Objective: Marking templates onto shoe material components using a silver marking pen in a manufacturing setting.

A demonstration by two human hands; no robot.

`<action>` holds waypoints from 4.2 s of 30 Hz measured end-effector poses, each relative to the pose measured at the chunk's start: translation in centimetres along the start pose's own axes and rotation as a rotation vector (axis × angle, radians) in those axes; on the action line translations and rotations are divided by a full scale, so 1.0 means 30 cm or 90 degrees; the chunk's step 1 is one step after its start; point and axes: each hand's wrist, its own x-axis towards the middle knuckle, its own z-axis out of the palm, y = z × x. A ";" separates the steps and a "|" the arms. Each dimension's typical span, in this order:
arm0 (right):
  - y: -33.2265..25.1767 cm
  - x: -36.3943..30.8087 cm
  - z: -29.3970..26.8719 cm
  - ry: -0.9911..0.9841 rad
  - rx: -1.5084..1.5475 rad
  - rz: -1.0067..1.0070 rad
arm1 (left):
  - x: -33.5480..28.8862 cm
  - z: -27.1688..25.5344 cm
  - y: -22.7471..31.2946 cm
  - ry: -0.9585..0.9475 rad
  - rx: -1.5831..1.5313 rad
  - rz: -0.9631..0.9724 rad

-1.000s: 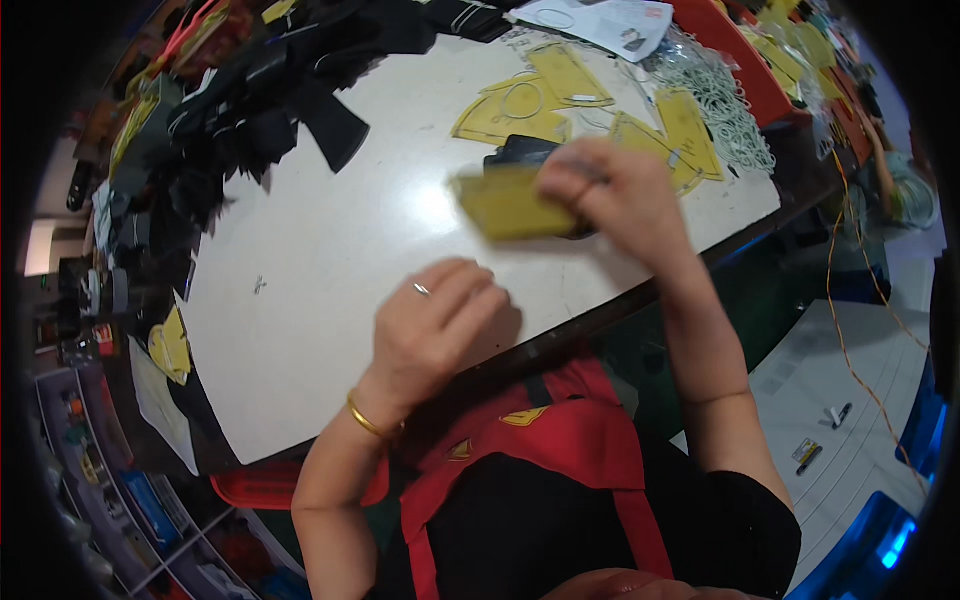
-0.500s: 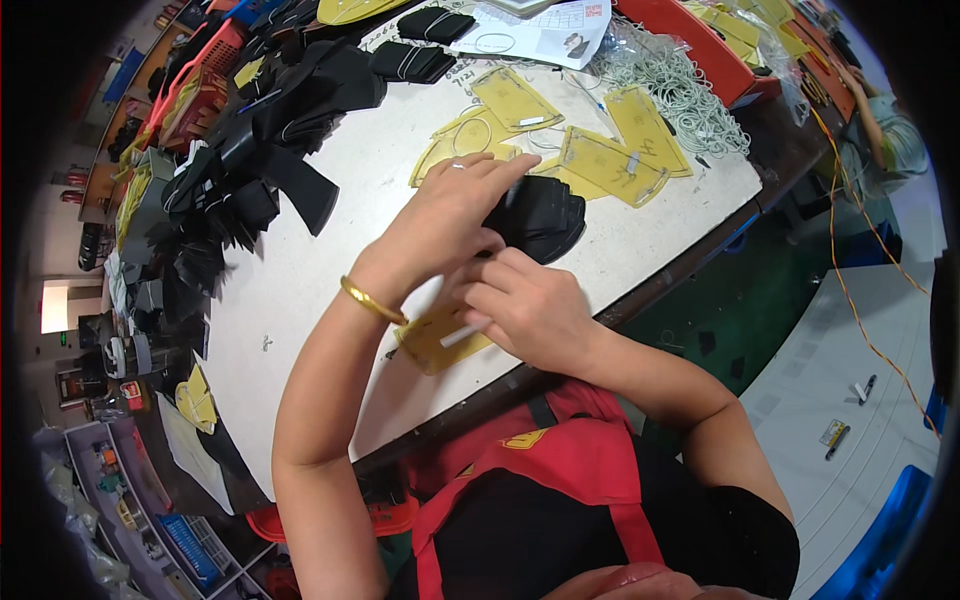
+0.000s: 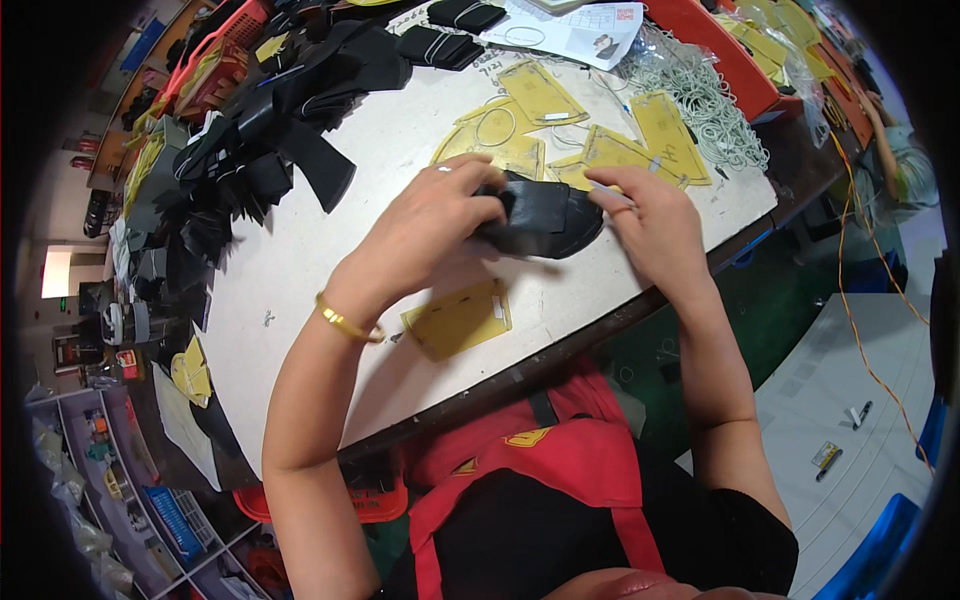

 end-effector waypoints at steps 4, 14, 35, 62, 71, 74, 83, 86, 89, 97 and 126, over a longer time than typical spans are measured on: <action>-0.044 0.030 0.055 -0.111 -0.078 -0.014 | 0.042 0.060 -0.032 0.011 0.056 0.023; -0.072 0.015 0.030 -0.092 0.145 -0.244 | -0.064 0.101 0.043 0.164 0.158 0.073; -0.075 0.034 0.037 -0.319 0.572 0.307 | -0.081 -0.049 0.086 0.280 0.098 0.119; -0.104 0.236 -0.006 -0.450 -0.295 0.108 | 0.113 0.008 0.027 -0.242 0.097 -0.207; 0.061 0.258 -0.054 -0.343 0.198 0.211 | -0.030 0.100 0.023 0.061 0.114 -0.096; 0.099 0.251 -0.090 -0.291 0.203 0.229 | -0.036 0.098 0.033 0.007 0.113 -0.077; 0.111 0.178 -0.090 -0.298 0.272 0.256 | -0.045 0.071 0.060 -0.033 0.090 -0.052; 0.106 0.176 -0.101 -0.319 0.296 0.228 | -0.062 0.093 0.054 0.060 0.064 -0.038; 0.089 0.158 -0.126 -0.362 0.362 0.189 | -0.075 0.098 0.043 0.082 0.074 -0.036; 0.120 0.110 -0.129 -0.299 0.380 0.274 | -0.040 0.152 0.141 0.090 0.074 -0.043; -0.183 0.177 0.062 -0.486 -0.282 0.014 | -0.263 -0.083 -0.046 0.121 -0.184 -0.388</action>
